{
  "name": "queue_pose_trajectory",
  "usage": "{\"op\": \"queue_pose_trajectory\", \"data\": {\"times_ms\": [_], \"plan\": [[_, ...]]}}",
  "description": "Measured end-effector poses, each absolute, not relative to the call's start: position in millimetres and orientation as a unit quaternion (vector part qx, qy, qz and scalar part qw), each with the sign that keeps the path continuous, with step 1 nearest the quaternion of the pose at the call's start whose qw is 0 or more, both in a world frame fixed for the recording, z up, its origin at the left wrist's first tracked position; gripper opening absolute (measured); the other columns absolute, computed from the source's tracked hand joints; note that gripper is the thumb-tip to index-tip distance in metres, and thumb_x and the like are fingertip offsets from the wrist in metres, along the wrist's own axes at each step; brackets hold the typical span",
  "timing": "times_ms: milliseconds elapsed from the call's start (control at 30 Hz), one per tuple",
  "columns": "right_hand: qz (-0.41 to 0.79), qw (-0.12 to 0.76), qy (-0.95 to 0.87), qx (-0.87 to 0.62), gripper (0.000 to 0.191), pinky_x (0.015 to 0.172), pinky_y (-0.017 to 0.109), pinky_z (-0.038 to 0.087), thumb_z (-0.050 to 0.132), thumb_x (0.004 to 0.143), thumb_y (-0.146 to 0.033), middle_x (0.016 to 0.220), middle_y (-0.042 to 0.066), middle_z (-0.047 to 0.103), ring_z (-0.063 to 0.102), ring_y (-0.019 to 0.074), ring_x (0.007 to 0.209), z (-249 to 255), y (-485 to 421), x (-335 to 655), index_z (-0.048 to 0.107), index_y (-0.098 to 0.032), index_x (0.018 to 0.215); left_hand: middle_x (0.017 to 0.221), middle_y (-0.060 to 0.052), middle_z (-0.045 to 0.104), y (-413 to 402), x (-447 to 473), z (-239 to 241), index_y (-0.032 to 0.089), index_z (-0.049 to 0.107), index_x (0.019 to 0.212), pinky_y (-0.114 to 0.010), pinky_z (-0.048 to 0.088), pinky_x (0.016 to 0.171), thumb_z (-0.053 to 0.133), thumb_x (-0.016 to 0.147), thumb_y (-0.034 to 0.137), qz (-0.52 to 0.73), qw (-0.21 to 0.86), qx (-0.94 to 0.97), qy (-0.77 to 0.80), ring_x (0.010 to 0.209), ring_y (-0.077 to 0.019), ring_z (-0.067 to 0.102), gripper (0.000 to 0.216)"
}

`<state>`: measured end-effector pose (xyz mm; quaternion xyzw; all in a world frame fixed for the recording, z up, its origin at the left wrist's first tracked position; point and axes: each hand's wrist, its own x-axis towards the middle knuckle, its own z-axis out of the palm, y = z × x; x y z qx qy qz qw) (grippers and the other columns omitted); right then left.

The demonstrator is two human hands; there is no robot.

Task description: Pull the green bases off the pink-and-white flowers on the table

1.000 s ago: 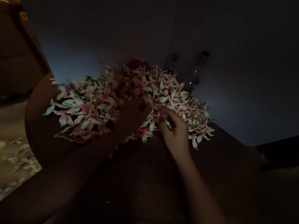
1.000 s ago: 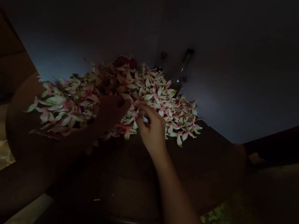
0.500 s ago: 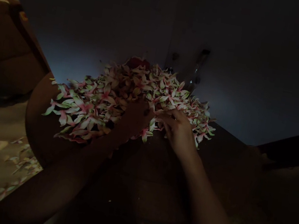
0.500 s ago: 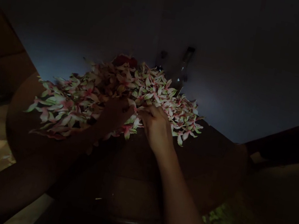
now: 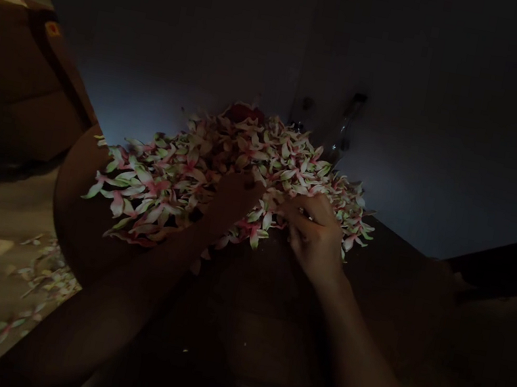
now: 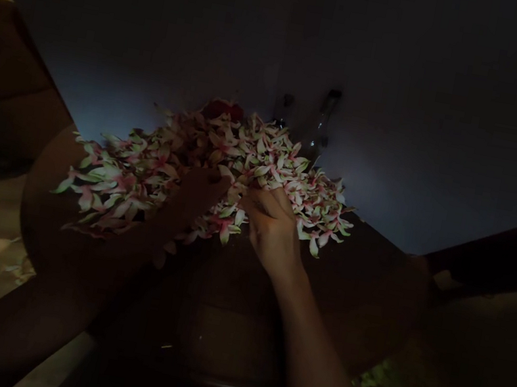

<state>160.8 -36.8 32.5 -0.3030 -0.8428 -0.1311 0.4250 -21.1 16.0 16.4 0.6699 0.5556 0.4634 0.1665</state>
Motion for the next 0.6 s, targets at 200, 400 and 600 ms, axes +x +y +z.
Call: {"op": "queue_pose_trajectory", "data": {"times_ms": [200, 400, 600], "plan": [[-0.138, 0.491, -0.821, -0.255, 0.029, 0.072, 0.034, 0.048, 0.057, 0.088, -0.006, 0.093, 0.005, 0.066, 0.056, 0.0173, 0.084, 38, -42, 157, 0.071, -0.024, 0.105, 0.047, 0.002, 0.031, 21, -34, 19, 0.02, 0.031, 0.05, -0.028, 0.023, 0.05, 0.05, 0.082, 0.033, 0.496, 0.183, 0.602, 0.598, 0.047, -0.0102, 0.031, 0.04], [-0.084, 0.575, -0.722, -0.374, 0.022, 0.07, 0.033, 0.048, 0.067, 0.085, -0.014, 0.089, 0.002, 0.065, 0.06, 0.017, 0.08, 41, -101, 175, 0.075, -0.029, 0.099, 0.052, 0.001, 0.041, 30, -40, 19, 0.019, 0.041, 0.053, -0.027, 0.028, 0.052, 0.049, 0.085, 0.035, 0.551, 0.151, 0.592, 0.568, 0.054, -0.0117, 0.041, 0.036], [-0.049, 0.57, -0.511, -0.642, 0.018, 0.076, 0.044, 0.055, 0.07, 0.08, -0.042, 0.092, 0.006, 0.071, 0.068, 0.0283, 0.086, -47, -221, 250, 0.075, -0.027, 0.089, 0.047, 0.001, 0.035, 25, -33, 24, 0.019, 0.037, 0.049, -0.028, 0.025, 0.053, 0.046, 0.087, 0.038, 0.497, 0.128, 0.651, 0.559, 0.053, -0.0125, 0.039, 0.043]]}}
